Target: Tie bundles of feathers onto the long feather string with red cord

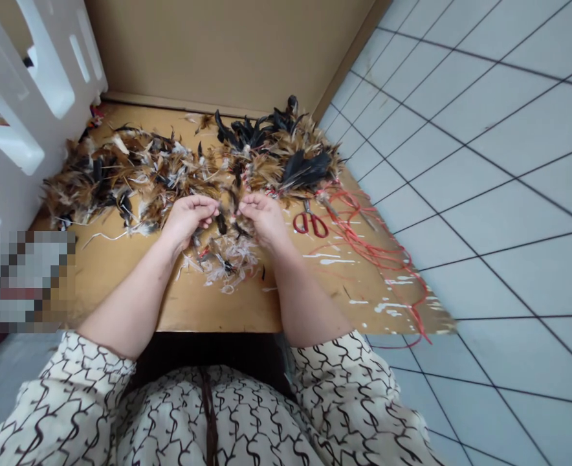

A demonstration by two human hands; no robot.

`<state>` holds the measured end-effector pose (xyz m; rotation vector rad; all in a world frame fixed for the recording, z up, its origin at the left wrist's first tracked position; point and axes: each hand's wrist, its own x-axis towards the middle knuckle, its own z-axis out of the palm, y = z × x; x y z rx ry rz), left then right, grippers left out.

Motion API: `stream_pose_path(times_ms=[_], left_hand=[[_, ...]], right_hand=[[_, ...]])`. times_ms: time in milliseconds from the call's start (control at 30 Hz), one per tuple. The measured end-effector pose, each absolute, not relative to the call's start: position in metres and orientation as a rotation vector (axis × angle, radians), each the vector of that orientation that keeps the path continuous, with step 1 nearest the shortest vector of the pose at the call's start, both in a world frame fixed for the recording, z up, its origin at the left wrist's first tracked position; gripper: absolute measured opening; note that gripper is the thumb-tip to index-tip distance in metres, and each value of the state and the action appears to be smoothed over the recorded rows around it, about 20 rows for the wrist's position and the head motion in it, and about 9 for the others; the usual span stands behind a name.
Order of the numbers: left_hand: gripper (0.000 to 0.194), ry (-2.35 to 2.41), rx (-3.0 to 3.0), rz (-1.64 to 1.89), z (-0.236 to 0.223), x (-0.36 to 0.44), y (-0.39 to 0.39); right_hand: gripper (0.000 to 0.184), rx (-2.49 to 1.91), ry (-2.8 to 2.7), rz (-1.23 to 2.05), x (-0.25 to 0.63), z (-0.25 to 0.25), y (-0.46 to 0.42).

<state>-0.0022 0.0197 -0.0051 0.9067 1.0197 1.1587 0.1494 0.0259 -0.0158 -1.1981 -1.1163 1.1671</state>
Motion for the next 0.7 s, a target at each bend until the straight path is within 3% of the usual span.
stream_pose_path(times_ms=[200, 700], left_hand=[[0.008, 1.071, 0.954, 1.094, -0.0048, 0.0027, 0.017], [0.013, 1.067, 1.019, 0.92, -0.0026, 0.0014, 0.016]], right_hand=[[0.015, -1.11, -1.019, 1.384, 0.1439, -0.0164, 0.0223], [0.026, -1.021, -1.119, 1.451, 0.1392, -0.0188, 0.0182]])
